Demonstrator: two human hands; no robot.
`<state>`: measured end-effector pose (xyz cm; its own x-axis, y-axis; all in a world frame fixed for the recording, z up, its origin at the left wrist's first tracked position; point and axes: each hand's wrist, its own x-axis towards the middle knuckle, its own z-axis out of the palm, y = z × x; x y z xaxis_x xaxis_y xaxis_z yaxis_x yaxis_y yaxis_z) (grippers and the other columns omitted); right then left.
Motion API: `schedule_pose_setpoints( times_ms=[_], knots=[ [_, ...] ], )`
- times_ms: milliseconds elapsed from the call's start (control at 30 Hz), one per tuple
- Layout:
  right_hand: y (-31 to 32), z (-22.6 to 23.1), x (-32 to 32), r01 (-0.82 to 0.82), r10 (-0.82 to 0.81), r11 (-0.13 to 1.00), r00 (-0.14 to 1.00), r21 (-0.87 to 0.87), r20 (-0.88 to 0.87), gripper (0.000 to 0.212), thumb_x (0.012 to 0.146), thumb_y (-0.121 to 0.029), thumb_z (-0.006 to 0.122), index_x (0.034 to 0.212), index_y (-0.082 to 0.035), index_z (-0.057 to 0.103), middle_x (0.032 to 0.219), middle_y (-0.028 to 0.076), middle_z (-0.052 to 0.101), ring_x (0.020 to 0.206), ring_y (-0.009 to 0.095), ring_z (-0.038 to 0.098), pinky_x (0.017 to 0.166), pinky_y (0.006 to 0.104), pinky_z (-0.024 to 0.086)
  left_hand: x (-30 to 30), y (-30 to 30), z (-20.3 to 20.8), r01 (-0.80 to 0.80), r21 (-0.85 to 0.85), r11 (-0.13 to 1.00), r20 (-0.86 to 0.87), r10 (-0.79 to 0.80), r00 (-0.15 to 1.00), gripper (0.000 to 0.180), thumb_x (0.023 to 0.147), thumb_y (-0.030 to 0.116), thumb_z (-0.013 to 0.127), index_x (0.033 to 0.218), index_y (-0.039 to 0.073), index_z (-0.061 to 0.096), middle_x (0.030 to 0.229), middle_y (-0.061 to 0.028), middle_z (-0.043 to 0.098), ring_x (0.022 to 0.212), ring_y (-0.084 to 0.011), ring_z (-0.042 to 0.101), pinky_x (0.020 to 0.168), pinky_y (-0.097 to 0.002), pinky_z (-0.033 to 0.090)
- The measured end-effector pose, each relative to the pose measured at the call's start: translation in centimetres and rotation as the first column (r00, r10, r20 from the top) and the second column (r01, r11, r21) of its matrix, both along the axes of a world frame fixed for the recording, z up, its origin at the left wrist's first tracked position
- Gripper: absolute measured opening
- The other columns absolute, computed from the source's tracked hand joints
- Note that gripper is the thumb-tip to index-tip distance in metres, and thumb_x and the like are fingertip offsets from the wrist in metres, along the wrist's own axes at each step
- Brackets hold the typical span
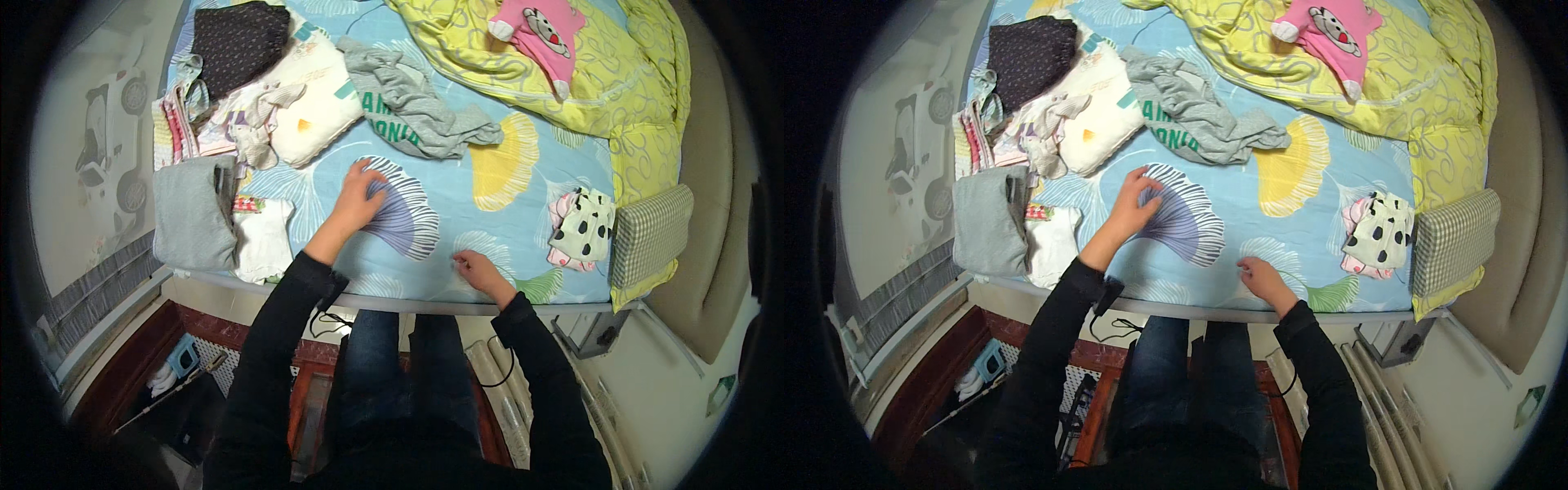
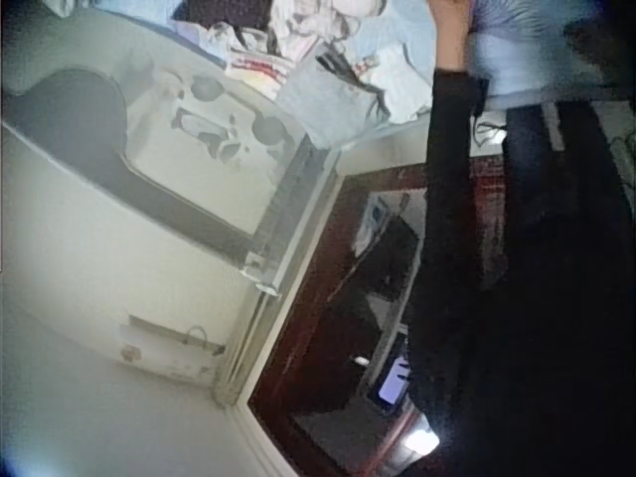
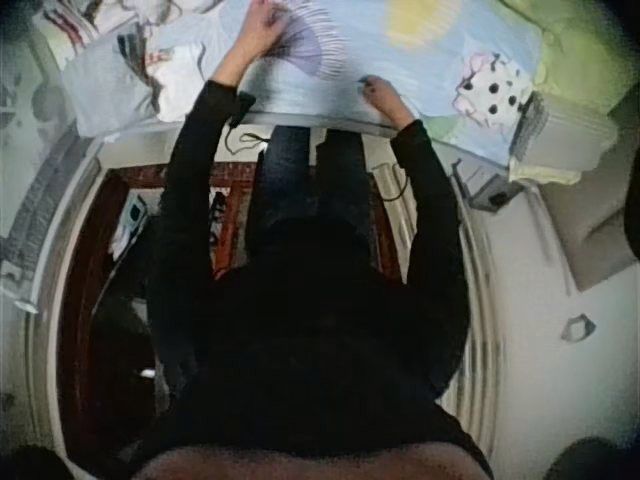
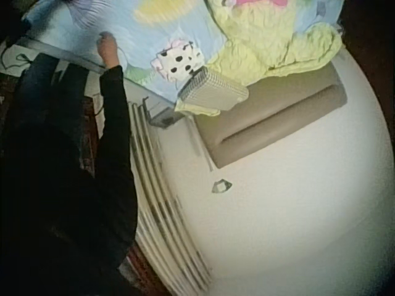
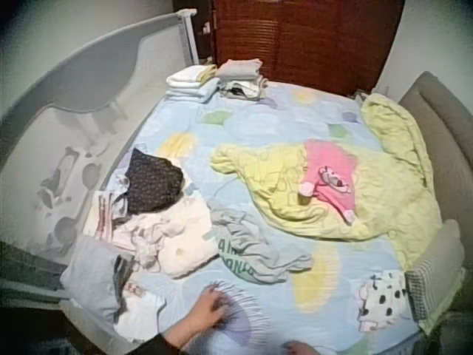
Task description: The person folds several pieces of clothing on a bed, including a dark gray shirt, a gray sweatshirt, a gray hoodie, a pink shirt, a white shirt, and socks. Each item is smoothed, folded into a compact rectangle, and placed on the bed.
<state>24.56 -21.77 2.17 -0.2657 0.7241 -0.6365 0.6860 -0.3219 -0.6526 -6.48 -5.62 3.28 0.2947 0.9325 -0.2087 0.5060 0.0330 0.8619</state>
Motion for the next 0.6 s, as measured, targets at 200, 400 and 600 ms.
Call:
schedule_pose_setpoints(
  times_ms=[200,400,600],
  knots=[
    [-1.5,1.4,3.8,0.065,-0.065,0.998,0.998,-0.021,0.014,0.025,0.081,-0.012,0.057,0.103,-0.001,0.061,0.098,0.018,0.063,0.088,0.034,0.061,0.076,0.0397,0.049,8.5,8.1,0.3,0.163,0.365,0.916,-0.427,0.009,0.904,0.027,0.069,0.009,0.063,0.095,0.016,0.064,0.144,-0.0174,0.028,0.128,-0.0431,0.029,0.104,-0.0506,0.028],
    [-2.8,2.2,7.2,0.092,-0.091,0.996,0.996,-0.003,0.022,0.025,0.080,-0.012,0.058,0.103,-0.002,0.060,0.096,0.018,0.062,0.085,0.034,0.061,0.074,0.0399,0.049,9.2,10.4,-1.3,0.286,0.213,0.934,-0.731,-0.042,0.681,0.037,0.071,0.006,0.060,0.107,0.009,0.061,0.128,-0.0107,0.048,0.124,-0.0369,0.035,0.106,-0.0542,0.022],
    [-0.3,3.4,6.5,0.242,-0.241,0.970,0.960,-0.010,-0.146,0.034,0.086,-0.018,0.057,0.117,-0.005,0.054,0.100,0.013,0.062,0.085,0.023,0.062,0.075,0.0331,0.049,9.1,0.6,3.7,0.264,0.348,0.900,-0.075,-0.254,0.964,0.032,0.073,0.000,0.055,0.106,0.002,0.055,0.107,-0.0174,0.054,0.106,-0.0375,0.046,0.094,-0.0458,0.035]
  ],
)
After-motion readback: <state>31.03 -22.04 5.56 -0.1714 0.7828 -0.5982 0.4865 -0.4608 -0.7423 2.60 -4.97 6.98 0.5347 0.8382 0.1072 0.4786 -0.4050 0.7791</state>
